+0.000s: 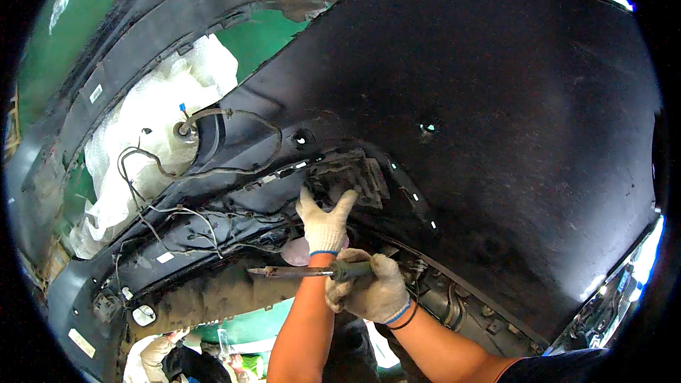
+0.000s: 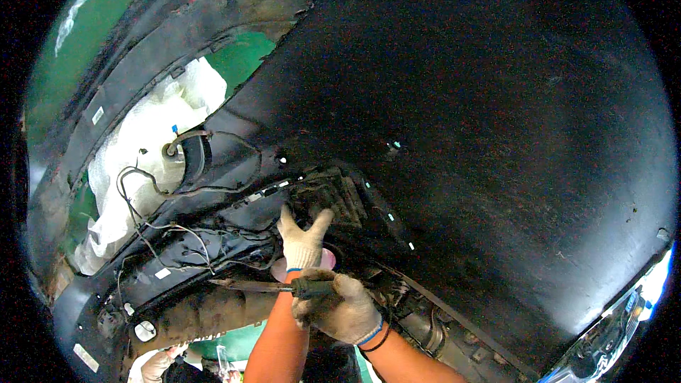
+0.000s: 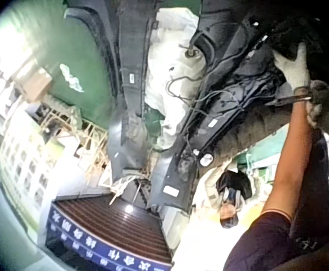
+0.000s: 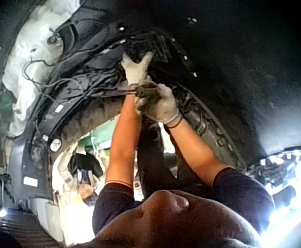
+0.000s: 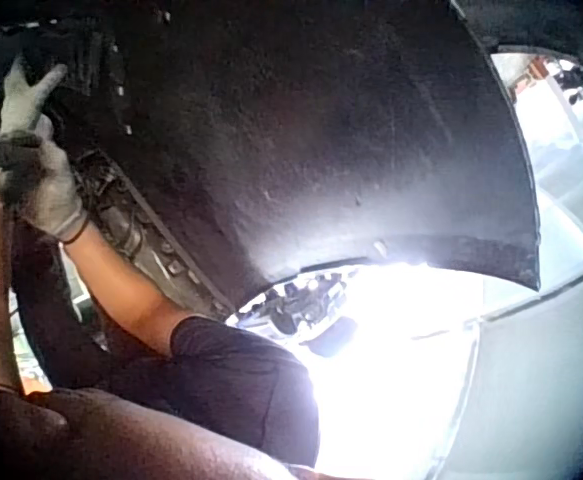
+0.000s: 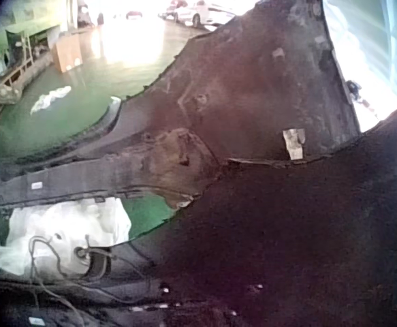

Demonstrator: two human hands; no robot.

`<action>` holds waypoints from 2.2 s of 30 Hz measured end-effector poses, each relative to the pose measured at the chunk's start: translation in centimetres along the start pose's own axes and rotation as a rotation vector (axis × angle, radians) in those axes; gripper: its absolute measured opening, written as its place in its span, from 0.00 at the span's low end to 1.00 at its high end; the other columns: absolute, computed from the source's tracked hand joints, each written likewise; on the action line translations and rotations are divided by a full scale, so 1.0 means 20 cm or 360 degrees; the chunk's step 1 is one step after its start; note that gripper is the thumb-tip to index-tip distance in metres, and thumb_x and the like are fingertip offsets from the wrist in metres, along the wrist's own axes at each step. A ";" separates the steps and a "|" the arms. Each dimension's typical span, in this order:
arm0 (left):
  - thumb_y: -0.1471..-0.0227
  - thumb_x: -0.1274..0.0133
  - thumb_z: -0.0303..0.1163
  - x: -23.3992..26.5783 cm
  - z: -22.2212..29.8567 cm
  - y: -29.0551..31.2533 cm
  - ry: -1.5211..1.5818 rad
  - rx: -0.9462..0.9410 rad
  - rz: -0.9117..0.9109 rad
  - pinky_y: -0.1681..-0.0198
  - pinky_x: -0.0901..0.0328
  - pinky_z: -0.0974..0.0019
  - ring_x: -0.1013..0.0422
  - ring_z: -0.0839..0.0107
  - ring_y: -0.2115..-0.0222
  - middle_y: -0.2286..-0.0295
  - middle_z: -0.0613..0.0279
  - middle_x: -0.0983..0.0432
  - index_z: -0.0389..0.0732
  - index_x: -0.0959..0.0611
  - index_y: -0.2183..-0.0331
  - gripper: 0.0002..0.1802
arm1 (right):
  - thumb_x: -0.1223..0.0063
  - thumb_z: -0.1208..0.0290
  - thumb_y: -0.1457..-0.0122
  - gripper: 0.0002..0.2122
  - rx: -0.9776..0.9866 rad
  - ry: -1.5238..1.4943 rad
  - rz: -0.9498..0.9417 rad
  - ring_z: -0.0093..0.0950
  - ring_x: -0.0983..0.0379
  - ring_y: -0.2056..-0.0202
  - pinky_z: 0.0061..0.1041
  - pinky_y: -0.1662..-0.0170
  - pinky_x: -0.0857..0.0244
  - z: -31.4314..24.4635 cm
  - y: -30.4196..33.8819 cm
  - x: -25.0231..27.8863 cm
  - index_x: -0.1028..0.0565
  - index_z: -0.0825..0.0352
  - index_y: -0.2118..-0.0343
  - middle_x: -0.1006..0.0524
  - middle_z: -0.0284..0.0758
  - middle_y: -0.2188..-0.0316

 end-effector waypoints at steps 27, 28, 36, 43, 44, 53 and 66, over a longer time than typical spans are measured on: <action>0.64 0.20 0.60 -0.11 0.05 -0.03 -0.0220 -0.0149 0.0070 0.28 0.40 0.47 0.40 0.34 0.31 0.31 0.26 0.42 0.26 0.45 0.26 0.79 | 0.42 0.47 0.30 0.29 -0.0037 -0.0120 -0.0107 0.43 0.18 0.51 0.51 0.45 0.25 0.02 -0.02 -0.10 0.24 0.68 0.38 0.17 0.41 0.47; 0.64 0.20 0.60 -0.11 0.05 -0.03 -0.0206 -0.0145 0.0063 0.28 0.40 0.47 0.40 0.34 0.31 0.32 0.26 0.42 0.26 0.45 0.26 0.79 | 0.42 0.47 0.30 0.29 -0.0025 -0.0111 -0.0092 0.43 0.18 0.51 0.51 0.45 0.25 0.01 -0.02 -0.09 0.24 0.68 0.38 0.17 0.41 0.47; 0.65 0.19 0.58 -0.11 0.04 -0.01 -0.0105 -0.0046 0.0062 0.28 0.40 0.46 0.39 0.36 0.32 0.33 0.28 0.40 0.28 0.45 0.26 0.79 | 0.43 0.46 0.30 0.30 -0.0024 -0.0044 -0.0032 0.44 0.18 0.52 0.51 0.47 0.24 0.02 -0.02 -0.06 0.24 0.68 0.38 0.16 0.41 0.48; 0.64 0.19 0.56 -0.10 0.08 0.02 -0.0127 -0.0100 0.0058 0.28 0.39 0.48 0.38 0.35 0.33 0.34 0.29 0.39 0.28 0.44 0.26 0.78 | 0.41 0.45 0.31 0.31 -0.0044 -0.0098 -0.0018 0.46 0.18 0.53 0.51 0.50 0.24 0.03 -0.02 -0.07 0.24 0.68 0.37 0.16 0.43 0.49; 0.64 0.19 0.56 -0.10 0.07 0.04 -0.0111 -0.0058 0.0029 0.28 0.39 0.48 0.37 0.35 0.33 0.35 0.30 0.39 0.29 0.44 0.26 0.78 | 0.41 0.45 0.31 0.31 -0.0036 -0.0066 -0.0014 0.46 0.18 0.53 0.51 0.50 0.25 0.03 -0.03 -0.07 0.24 0.67 0.36 0.16 0.44 0.49; 0.66 0.19 0.58 -0.13 0.00 0.09 -0.0135 -0.0057 -0.0066 0.29 0.38 0.46 0.37 0.35 0.34 0.36 0.29 0.37 0.29 0.43 0.26 0.78 | 0.38 0.46 0.34 0.30 -0.0089 -0.0022 0.0163 0.43 0.19 0.52 0.51 0.47 0.28 0.05 0.00 0.02 0.21 0.66 0.39 0.16 0.43 0.51; 0.66 0.19 0.60 -0.09 0.13 0.01 -0.0158 -0.0131 -0.0019 0.30 0.37 0.46 0.35 0.34 0.35 0.36 0.27 0.37 0.25 0.42 0.28 0.78 | 0.45 0.41 0.30 0.28 -0.0025 0.0130 0.0075 0.36 0.20 0.54 0.45 0.52 0.32 0.02 -0.02 -0.03 0.20 0.57 0.37 0.16 0.39 0.50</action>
Point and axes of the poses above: each hand's wrist, its own y-axis away from the middle knuckle, its own x-axis out of the back of the hand, z = x × y, the point moved 10 cm from there along -y, towards the middle knuckle
